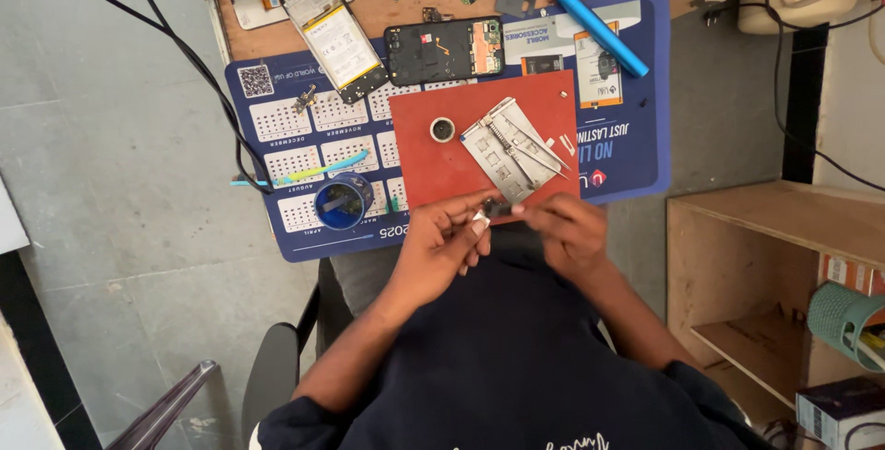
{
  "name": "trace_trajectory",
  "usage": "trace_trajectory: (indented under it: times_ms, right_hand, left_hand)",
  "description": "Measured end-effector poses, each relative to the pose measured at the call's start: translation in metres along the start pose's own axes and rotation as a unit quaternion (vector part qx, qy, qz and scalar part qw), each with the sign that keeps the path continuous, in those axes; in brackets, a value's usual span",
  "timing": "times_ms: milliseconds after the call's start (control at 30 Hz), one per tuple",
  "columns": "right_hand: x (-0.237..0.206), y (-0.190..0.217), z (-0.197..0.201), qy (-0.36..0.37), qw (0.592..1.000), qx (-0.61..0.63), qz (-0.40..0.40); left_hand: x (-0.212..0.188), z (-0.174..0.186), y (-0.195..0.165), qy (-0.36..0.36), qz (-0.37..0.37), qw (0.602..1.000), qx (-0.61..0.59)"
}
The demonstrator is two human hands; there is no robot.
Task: The person uses a soldering iron and tweezers to work on a small electronic component, likely a phone charging port. They repeatedly heat the component, apply flux, and adjust small parts with tweezers on a red mat.
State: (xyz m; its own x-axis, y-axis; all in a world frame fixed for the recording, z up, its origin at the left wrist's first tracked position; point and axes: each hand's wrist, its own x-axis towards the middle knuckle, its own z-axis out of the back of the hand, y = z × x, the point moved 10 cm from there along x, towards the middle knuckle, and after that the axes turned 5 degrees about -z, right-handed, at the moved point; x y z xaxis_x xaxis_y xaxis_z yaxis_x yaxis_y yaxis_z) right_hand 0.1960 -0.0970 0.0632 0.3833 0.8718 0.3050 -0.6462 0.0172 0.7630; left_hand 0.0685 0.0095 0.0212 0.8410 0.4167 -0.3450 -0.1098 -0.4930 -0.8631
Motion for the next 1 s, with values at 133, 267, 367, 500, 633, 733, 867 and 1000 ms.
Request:
trace_trajectory:
  times_ms: [133,267,367,500,633,733,867,1000]
  right_hand:
    - [0.006,0.023,0.005,-0.045,0.996,-0.036,0.061]
    - [0.011,0.027,0.004,-0.047,0.996,-0.029,0.076]
    - [0.011,0.02,0.009,-0.06,0.997,-0.002,0.046]
    - [0.007,0.026,-0.003,0.003,0.994,0.012,0.109]
    - [0.022,-0.051,0.007,-0.063,0.984,-0.023,-0.165]
    - [0.035,-0.092,0.013,-0.069,0.969,-0.009,-0.237]
    - [0.042,-0.104,-0.004,0.013,0.973,-0.031,-0.228]
    - [0.044,-0.102,-0.021,0.043,0.971,-0.07,-0.224]
  left_hand:
    - [-0.001,0.006,0.001,-0.028,-0.01,0.999,-0.019]
    - [-0.003,0.003,0.0,-0.004,-0.022,0.997,-0.071]
    - [-0.001,0.008,0.004,-0.023,-0.019,0.997,-0.069]
    - [-0.001,0.006,0.009,-0.026,-0.01,0.997,-0.071]
    - [-0.005,0.016,-0.003,-0.042,-0.032,0.995,-0.079]
    - [-0.008,0.024,-0.014,-0.048,-0.045,0.995,-0.074]
    - [-0.007,0.025,-0.021,-0.039,-0.058,0.994,-0.079]
    - [-0.005,0.02,-0.018,-0.031,-0.055,0.994,-0.087]
